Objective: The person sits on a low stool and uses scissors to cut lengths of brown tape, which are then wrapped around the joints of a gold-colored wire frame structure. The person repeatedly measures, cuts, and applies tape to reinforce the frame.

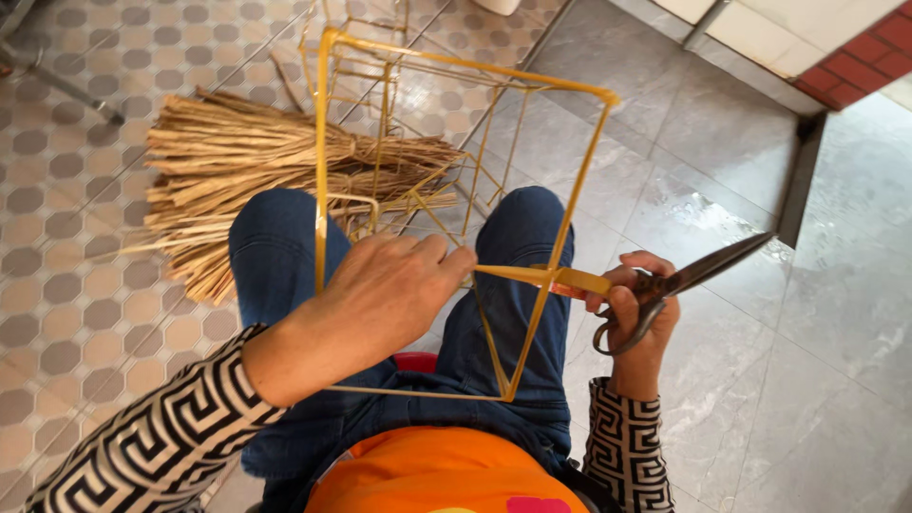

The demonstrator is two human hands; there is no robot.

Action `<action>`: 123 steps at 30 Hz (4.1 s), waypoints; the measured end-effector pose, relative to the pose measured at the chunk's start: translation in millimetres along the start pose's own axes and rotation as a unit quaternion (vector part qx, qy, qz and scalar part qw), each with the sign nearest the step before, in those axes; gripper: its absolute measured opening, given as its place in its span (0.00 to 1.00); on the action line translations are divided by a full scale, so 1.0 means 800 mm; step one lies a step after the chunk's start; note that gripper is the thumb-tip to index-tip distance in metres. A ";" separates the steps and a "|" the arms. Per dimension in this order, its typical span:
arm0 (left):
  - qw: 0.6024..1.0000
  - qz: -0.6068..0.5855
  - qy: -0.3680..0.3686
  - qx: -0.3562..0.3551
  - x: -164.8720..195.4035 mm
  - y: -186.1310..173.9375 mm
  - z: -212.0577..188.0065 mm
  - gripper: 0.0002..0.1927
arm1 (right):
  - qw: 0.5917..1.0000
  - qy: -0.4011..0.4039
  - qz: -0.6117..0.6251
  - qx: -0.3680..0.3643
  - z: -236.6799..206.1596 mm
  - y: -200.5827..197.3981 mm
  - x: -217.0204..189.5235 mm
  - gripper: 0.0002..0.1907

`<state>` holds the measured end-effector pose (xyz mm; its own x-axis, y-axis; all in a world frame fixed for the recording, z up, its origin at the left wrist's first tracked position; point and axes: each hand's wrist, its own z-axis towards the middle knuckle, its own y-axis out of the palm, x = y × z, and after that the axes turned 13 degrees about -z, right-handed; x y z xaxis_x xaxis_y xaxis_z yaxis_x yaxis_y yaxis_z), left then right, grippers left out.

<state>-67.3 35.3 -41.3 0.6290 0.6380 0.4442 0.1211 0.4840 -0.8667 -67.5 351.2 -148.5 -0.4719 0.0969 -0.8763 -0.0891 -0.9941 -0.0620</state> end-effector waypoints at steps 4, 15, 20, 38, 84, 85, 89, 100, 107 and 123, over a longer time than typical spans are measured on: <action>0.972 0.028 0.147 0.178 0.027 0.005 0.015 0.21 | 1.000 -0.021 -0.016 0.002 0.001 -0.004 0.002 0.19; 0.994 0.038 0.090 0.044 0.046 0.078 0.063 0.03 | 0.999 0.017 -0.028 0.027 -0.005 -0.015 0.004 0.18; 0.995 -0.014 0.090 0.050 0.039 0.046 0.070 0.08 | 0.999 -0.032 0.001 0.038 -0.012 -0.019 0.009 0.18; 0.948 0.128 0.103 -0.273 0.081 0.056 0.218 0.09 | 0.985 -0.077 -0.101 0.119 -0.015 -0.012 -0.040 0.28; 0.790 -0.521 0.057 0.318 -0.024 -0.056 0.030 0.04 | 0.988 -0.054 -0.145 0.017 -0.014 0.063 -0.054 0.14; 0.776 -0.527 0.036 0.344 -0.023 -0.055 0.006 0.06 | 0.985 -0.060 -0.163 0.011 -0.008 0.074 -0.055 0.14; 0.707 -0.548 -0.021 0.447 -0.037 -0.040 -0.069 0.10 | 0.994 -0.037 -0.105 -0.019 0.018 0.096 -0.061 0.15; 0.650 -0.511 -0.154 0.541 -0.112 0.063 -0.181 0.09 | 0.992 0.036 0.093 -0.071 0.117 0.114 -0.052 0.14; 0.643 -0.510 -0.173 0.544 -0.115 0.062 -0.185 0.09 | 0.974 0.116 0.187 -0.056 0.184 0.127 -0.026 0.15; 0.727 -0.624 -0.031 0.285 -0.050 0.006 -0.226 0.14 | 0.997 0.021 0.021 -0.070 0.021 0.071 -0.104 0.21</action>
<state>46.9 -95.9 -104.3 0.2638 -0.4930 0.8291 0.2187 0.8677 0.4464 -47.8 287.5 -71.0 -0.4358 0.0560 -0.8983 0.0542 -0.9946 -0.0883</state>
